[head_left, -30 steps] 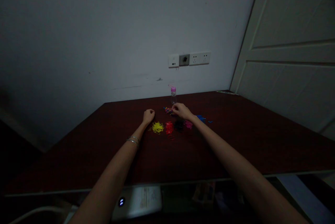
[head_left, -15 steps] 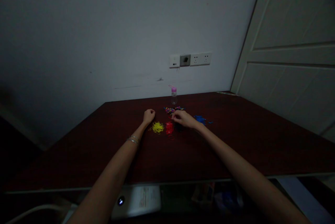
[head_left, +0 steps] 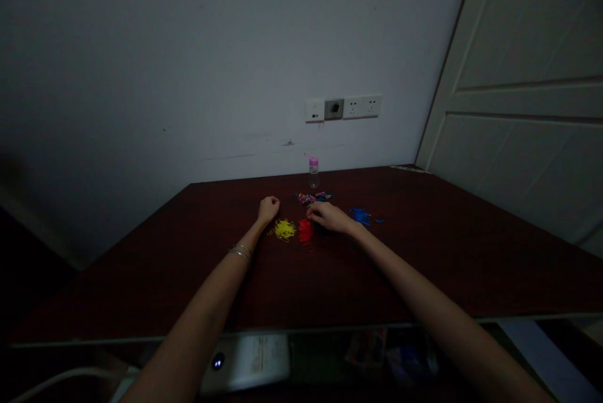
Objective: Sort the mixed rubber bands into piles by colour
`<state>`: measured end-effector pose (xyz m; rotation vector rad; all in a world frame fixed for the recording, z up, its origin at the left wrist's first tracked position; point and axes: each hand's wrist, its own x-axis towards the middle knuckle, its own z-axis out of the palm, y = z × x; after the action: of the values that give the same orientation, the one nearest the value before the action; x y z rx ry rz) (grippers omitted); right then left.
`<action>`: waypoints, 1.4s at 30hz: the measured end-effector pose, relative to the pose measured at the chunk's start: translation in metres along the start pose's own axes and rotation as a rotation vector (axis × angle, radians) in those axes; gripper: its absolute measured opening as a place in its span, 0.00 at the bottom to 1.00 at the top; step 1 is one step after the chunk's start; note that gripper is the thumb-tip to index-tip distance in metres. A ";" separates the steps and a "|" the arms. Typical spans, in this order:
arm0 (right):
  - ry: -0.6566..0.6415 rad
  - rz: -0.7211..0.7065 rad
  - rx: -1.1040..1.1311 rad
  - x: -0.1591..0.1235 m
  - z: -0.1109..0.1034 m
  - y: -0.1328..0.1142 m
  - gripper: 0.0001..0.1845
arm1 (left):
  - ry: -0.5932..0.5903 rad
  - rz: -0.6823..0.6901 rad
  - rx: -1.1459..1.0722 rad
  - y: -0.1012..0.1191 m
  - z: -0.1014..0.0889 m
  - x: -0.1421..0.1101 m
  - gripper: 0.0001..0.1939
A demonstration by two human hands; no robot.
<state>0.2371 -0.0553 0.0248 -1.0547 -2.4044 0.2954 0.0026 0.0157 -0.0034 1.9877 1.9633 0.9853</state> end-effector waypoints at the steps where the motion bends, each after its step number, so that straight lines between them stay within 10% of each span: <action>1: 0.019 0.012 0.021 0.000 -0.001 0.003 0.09 | 0.000 -0.002 0.001 0.000 0.000 0.000 0.13; 20: 0.538 0.454 0.096 -0.076 -0.062 0.145 0.16 | -0.017 0.001 0.018 -0.002 0.002 0.002 0.13; 42: 0.609 0.704 0.023 -0.115 -0.065 0.187 0.13 | -0.246 0.153 -0.021 0.026 -0.003 0.016 0.13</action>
<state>0.4551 -0.0138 -0.0313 -1.6680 -1.4430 0.1906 0.0209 0.0271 0.0184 2.1567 1.6875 0.7460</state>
